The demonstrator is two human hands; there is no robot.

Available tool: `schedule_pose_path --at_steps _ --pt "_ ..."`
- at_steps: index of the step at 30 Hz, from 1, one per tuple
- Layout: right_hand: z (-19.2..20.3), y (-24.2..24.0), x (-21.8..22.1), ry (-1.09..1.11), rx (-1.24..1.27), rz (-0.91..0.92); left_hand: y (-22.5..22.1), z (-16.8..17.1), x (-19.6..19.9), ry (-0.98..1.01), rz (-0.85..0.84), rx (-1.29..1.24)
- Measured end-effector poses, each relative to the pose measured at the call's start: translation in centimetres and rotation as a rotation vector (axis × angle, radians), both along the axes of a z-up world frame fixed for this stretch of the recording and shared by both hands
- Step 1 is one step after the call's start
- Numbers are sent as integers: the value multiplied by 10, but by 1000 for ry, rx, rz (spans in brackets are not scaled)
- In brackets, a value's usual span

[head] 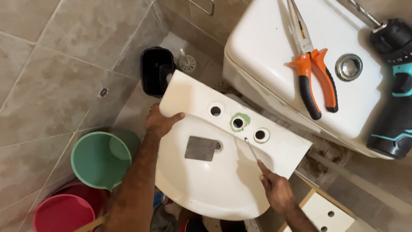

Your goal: Scraping residue from faucet holes on a sink basin using a screwdriver

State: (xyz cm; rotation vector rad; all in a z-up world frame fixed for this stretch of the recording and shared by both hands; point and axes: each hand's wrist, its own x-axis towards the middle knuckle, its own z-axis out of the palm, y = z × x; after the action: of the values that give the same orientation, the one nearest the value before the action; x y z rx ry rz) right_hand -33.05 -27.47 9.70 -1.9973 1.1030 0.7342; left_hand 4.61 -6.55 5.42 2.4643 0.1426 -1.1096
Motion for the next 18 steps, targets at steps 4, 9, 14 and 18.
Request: schedule_pose_path --at_steps 4,9,14,18 --pt "-5 6 2 -24 35 -42 -1 4 -2 15 22 3" --pt "-18 13 -18 -132 11 -63 7 -9 -4 34 -14 19" --pt "-22 16 -33 -127 23 -113 13 -11 -2 1 6 -73" --pt "-13 8 3 -84 44 -120 7 4 2 -48 -10 -132"
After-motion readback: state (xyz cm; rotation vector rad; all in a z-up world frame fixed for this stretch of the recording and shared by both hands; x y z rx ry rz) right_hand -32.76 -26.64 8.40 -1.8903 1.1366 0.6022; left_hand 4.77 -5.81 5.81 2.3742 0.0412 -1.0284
